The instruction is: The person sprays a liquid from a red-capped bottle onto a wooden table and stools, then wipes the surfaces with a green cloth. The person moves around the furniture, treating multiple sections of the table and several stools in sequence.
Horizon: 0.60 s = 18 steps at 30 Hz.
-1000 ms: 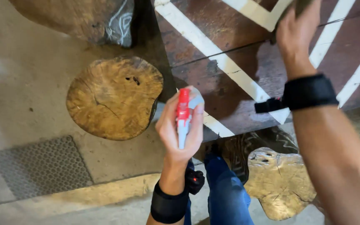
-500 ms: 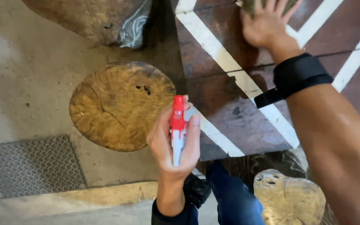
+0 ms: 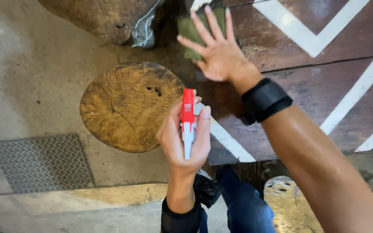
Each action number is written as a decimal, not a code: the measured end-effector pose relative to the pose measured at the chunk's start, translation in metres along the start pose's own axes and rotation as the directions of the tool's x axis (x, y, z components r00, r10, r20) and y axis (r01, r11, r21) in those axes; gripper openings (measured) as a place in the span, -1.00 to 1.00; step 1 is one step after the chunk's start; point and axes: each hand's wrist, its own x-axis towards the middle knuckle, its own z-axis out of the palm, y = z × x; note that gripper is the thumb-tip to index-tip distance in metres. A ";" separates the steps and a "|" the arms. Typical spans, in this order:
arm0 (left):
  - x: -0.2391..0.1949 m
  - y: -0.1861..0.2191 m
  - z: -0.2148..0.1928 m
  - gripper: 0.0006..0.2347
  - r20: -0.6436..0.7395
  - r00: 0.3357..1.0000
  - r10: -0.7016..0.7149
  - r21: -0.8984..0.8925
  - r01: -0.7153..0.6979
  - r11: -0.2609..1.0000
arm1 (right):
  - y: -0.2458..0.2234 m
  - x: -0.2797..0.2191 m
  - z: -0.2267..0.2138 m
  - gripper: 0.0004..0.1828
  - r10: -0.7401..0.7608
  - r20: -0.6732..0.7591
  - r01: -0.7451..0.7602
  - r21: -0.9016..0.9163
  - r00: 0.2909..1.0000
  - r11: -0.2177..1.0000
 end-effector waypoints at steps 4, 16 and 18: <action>0.001 0.006 0.010 -0.76 -0.010 0.999 0.031 0.002 -0.031 1.000 | 0.005 -0.028 0.003 -0.19 -0.043 -0.017 0.043 0.008 0.999 0.999; -0.009 0.039 0.049 -0.74 0.067 0.997 -0.025 0.055 0.021 0.998 | 0.113 -0.095 -0.019 -0.20 0.430 0.044 -0.432 0.053 0.902 0.900; -0.004 0.046 0.056 -0.74 0.090 0.995 -0.038 0.039 0.035 0.999 | 0.136 -0.106 -0.024 -0.28 0.535 0.078 -0.541 0.104 0.841 0.835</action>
